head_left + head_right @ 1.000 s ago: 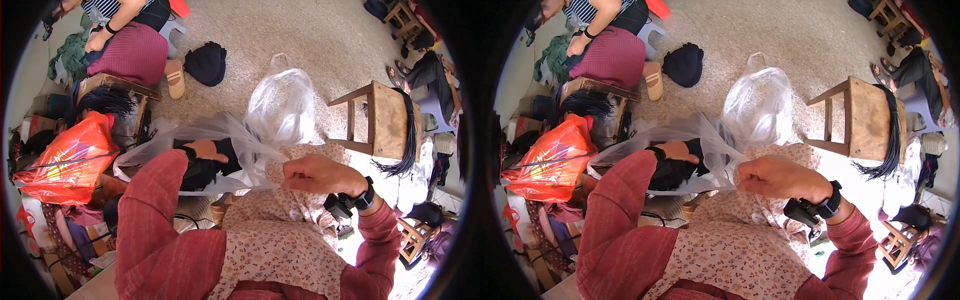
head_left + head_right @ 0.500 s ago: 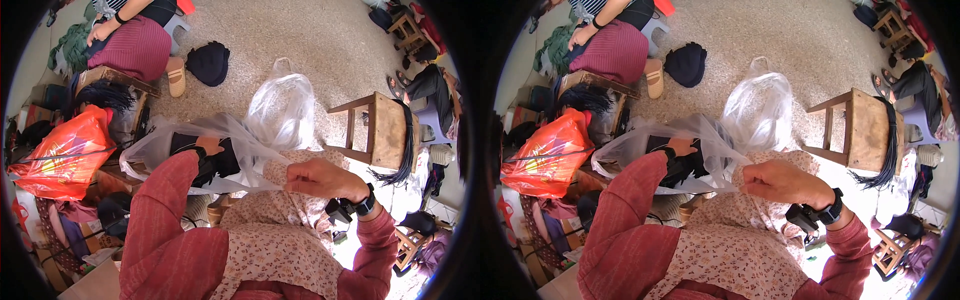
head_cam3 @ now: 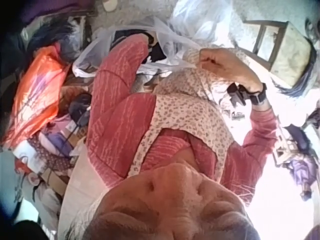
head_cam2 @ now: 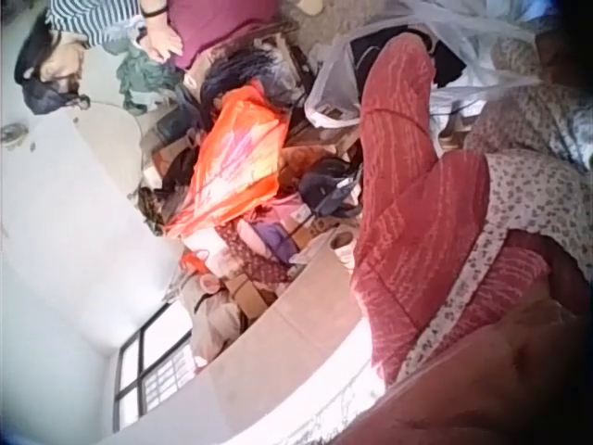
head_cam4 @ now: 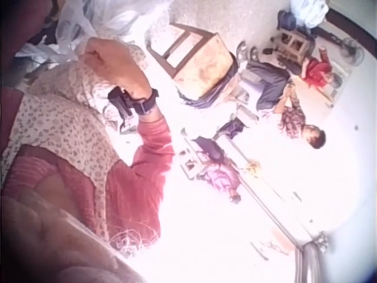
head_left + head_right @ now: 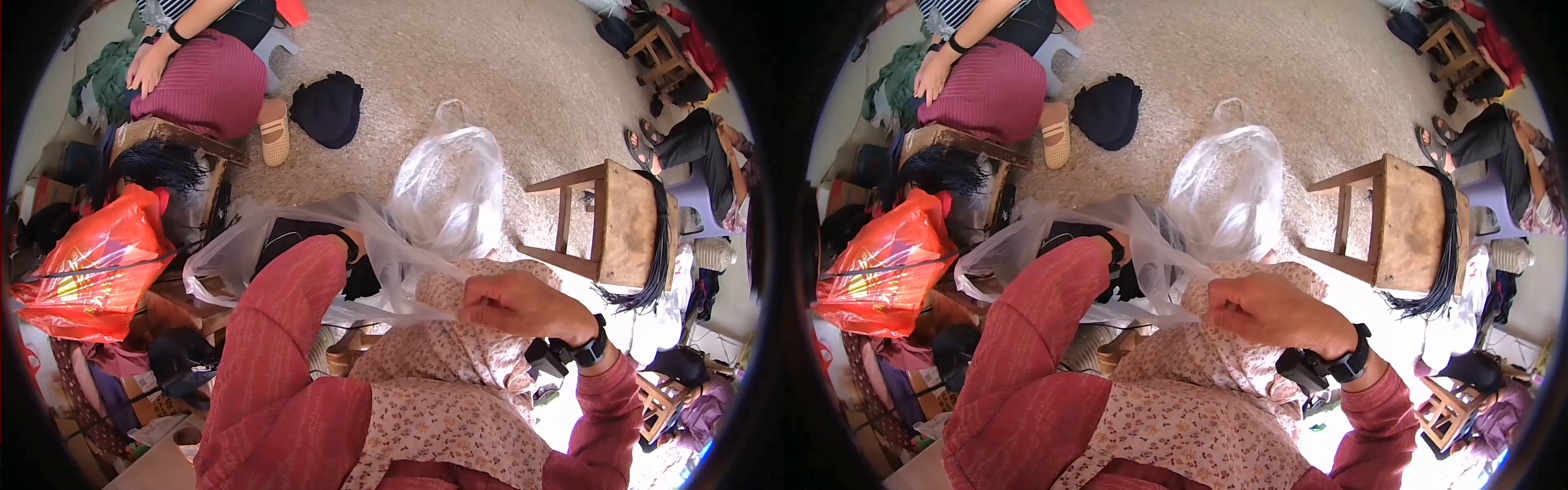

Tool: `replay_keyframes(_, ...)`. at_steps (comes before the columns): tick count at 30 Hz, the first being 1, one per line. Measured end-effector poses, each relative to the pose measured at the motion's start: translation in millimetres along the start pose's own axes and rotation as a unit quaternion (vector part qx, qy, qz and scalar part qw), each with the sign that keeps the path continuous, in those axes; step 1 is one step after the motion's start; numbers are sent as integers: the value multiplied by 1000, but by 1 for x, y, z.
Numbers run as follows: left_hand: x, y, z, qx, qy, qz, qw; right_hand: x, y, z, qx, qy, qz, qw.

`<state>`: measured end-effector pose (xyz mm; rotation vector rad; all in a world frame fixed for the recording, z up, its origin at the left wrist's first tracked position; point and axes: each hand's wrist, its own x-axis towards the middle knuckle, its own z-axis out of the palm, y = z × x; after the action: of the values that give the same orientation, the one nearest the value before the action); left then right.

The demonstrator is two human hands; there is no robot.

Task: The recorder is hand-sewing components for a shoe upper, specifically threading a cord through pre-cut holes in black material.

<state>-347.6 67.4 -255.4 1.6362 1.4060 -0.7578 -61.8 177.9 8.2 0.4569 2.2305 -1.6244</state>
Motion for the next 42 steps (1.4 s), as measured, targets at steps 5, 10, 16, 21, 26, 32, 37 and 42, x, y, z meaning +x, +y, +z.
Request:
replay_keyframes(5, 13, -13, 20, -16, 36, 75, 996, -1, 5, -4, 7, 16, 12, 1000)
replay_keyframes(10, 18, -21, 38, -43, 101, 144, 983, 3, 2, -3, -1, 16, 13, 1000)
replay_keyframes(16, 12, -16, 67, -57, 177, 228, 956, 2, -5, 4, -17, 23, -15, 999)
replay_keyframes(21, 24, -14, 63, -70, 245, 290, 922, 0, -4, 11, -39, 24, -42, 998)
replay_keyframes(26, 11, 0, 46, -1, 202, 204, 958, 0, -7, 9, -31, 22, -25, 999)
replay_keyframes(32, -32, -13, 4, -187, 155, 178, 954, 1, -15, 9, -26, 3, -8, 1000)
replay_keyframes(37, -64, -65, 20, -204, 118, -111, 965, 4, -10, 12, -15, 28, -43, 999)
replay_keyframes(42, -74, -44, 70, -207, 69, -256, 942, -1, -8, 18, -15, 75, -35, 996)
